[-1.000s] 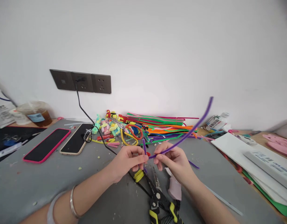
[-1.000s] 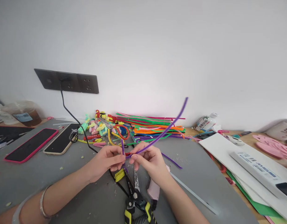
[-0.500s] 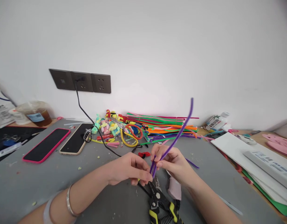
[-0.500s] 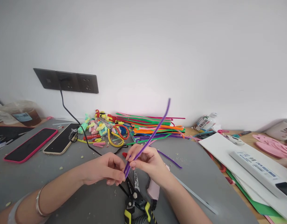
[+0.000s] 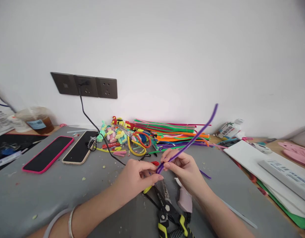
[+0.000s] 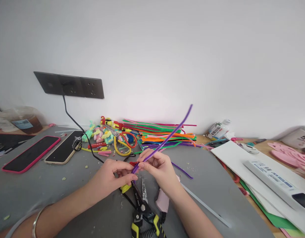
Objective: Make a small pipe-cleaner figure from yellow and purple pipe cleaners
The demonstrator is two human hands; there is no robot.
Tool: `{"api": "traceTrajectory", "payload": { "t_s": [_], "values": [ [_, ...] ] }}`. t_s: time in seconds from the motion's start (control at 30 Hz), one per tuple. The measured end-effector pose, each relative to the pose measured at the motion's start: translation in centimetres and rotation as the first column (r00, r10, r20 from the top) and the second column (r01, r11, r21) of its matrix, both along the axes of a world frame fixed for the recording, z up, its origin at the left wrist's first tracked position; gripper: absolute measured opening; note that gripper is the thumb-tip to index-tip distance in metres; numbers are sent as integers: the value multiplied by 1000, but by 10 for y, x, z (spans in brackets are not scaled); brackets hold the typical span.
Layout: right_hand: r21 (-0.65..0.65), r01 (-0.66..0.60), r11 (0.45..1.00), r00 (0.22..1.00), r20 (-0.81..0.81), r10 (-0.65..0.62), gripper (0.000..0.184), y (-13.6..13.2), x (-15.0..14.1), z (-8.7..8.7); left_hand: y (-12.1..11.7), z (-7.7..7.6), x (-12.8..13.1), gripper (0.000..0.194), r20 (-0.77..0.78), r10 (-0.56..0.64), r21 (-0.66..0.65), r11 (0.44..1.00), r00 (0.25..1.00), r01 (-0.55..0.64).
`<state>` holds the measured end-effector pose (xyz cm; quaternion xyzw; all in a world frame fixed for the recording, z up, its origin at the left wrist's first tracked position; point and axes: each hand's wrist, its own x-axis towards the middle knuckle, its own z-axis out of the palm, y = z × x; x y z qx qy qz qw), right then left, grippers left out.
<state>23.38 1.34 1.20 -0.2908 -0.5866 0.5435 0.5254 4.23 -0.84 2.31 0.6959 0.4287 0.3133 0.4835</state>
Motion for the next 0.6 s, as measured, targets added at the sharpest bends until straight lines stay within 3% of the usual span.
{"api": "traceTrajectory", "payload": {
  "t_s": [0.2, 0.43, 0.6],
  "values": [
    [11, 13, 1000, 1000, 8, -13, 9, 1, 0, -1, -1, -1, -1, 25, -35, 0, 89, 996, 999, 3],
    [-32, 49, 998, 997, 59, -47, 19, -3, -2, 5, -1, -4, -3, 35, -80, -25, 182, 982, 996, 40],
    [-116, 75, 990, 996, 64, -68, 25, -2, 0, 6, 0, 0, -4, 33, -95, -5, 151, 988, 995, 19]
  ]
}}
